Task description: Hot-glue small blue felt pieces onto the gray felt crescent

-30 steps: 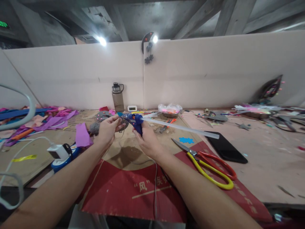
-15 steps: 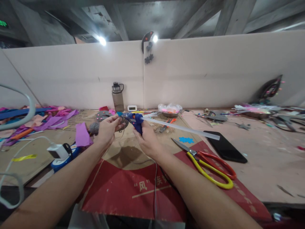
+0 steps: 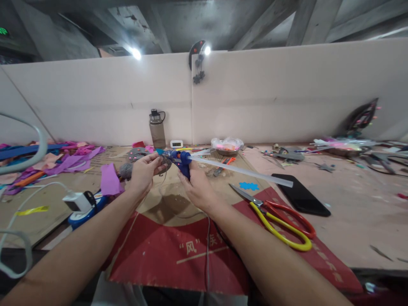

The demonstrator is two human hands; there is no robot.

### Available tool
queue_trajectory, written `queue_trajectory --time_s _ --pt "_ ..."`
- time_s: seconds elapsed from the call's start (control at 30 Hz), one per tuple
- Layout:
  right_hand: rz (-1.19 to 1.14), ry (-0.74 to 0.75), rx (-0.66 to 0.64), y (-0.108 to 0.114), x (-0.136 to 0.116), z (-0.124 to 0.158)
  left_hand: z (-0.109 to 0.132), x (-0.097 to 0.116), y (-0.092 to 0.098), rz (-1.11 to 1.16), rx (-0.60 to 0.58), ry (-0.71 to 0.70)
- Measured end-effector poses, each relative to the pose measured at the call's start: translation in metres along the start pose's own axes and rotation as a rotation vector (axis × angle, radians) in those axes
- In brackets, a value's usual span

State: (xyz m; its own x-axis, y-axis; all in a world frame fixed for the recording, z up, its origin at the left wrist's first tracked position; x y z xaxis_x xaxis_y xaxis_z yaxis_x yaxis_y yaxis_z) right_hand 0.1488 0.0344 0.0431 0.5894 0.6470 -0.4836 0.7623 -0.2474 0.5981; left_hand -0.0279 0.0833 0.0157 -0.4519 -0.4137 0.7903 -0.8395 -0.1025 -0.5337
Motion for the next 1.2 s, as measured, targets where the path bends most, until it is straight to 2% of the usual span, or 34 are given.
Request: queue_trajectory --time_s 0.17,0.5,1.2 --pt "-0.010 -0.009 0.015 0.0038 -0.0005 0.0002 -0.0013 -0.0015 0.0010 0.001 0.002 0.008" --pt "0.005 0.001 0.007 -0.0031 0.0003 0.0003 0.0006 -0.0016 -0.0006 0.017 0.016 0.030" --pt "0.001 -0.048 0.033 0.0036 0.0047 -0.0004 0.0021 0.0011 -0.0017 0.019 0.022 0.026"
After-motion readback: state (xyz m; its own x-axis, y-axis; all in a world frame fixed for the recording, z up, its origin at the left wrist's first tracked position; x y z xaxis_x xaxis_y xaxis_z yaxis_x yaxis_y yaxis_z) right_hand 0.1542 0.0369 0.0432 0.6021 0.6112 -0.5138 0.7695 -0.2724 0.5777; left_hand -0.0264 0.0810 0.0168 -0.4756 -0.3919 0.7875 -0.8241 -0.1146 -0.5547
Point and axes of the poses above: each hand's wrist, its own z-axis away from the middle knuckle, its own y-axis out of the back of the hand, x = y × z, the point moved 9 cm from there along -z, towards the middle knuckle, and after that the axes turned 14 degrees about z, right-handed, at the moved point
